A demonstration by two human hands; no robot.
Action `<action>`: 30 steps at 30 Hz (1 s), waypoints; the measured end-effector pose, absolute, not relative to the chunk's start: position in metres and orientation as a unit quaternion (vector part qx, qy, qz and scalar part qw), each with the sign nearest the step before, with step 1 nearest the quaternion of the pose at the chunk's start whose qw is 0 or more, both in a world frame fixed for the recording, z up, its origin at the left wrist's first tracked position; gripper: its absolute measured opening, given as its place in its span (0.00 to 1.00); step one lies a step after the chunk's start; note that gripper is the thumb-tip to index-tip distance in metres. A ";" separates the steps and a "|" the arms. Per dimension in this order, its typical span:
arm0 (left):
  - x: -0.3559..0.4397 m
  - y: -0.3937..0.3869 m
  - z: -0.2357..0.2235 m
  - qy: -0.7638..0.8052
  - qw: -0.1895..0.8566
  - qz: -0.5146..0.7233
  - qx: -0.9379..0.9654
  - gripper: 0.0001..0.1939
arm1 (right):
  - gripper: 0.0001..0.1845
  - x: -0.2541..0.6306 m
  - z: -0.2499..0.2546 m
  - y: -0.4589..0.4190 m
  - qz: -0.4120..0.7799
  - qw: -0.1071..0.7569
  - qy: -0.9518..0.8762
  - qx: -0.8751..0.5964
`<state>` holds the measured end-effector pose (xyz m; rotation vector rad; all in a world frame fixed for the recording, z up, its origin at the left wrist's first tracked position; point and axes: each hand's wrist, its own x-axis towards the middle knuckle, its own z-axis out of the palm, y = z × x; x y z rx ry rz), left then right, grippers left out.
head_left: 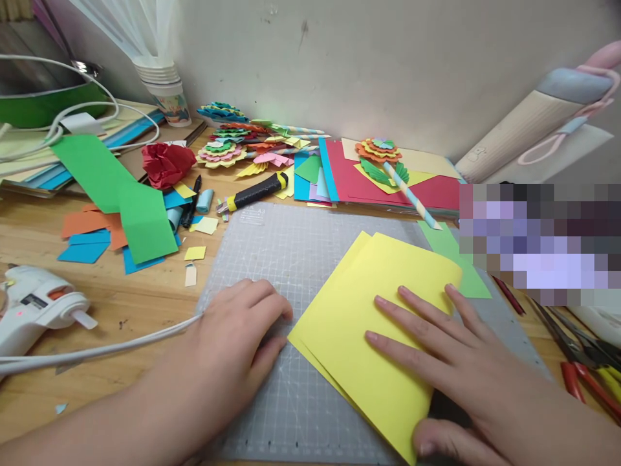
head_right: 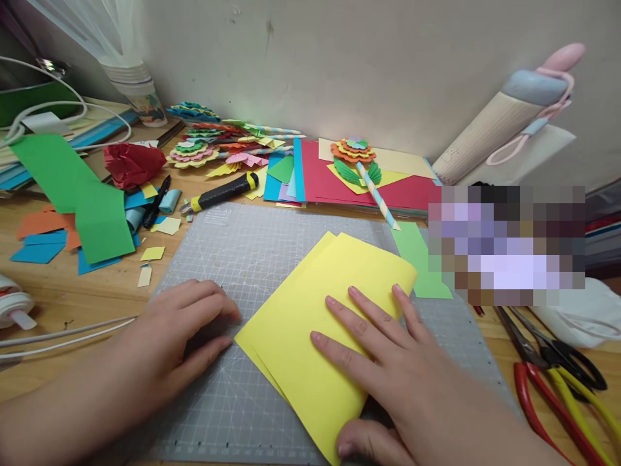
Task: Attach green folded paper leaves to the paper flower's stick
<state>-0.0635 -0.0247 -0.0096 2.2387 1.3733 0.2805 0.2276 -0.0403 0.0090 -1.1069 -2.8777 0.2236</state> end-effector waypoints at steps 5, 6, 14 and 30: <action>-0.059 -0.028 -0.003 0.477 0.233 0.093 0.842 0.09 | 0.37 0.226 0.007 -0.040 0.104 0.002 -0.922 -0.374; -0.059 -0.028 -0.002 0.480 0.226 0.088 0.843 0.10 | 0.37 0.226 0.007 -0.040 0.113 -0.015 -0.919 -0.377; -0.064 -0.026 0.000 0.488 0.175 0.053 0.853 0.09 | 0.39 0.228 0.012 -0.042 0.159 -0.066 -0.905 -0.390; -0.063 -0.034 0.021 0.431 0.154 0.010 0.889 0.08 | 0.39 0.226 0.009 -0.040 0.157 -0.075 -0.905 -0.388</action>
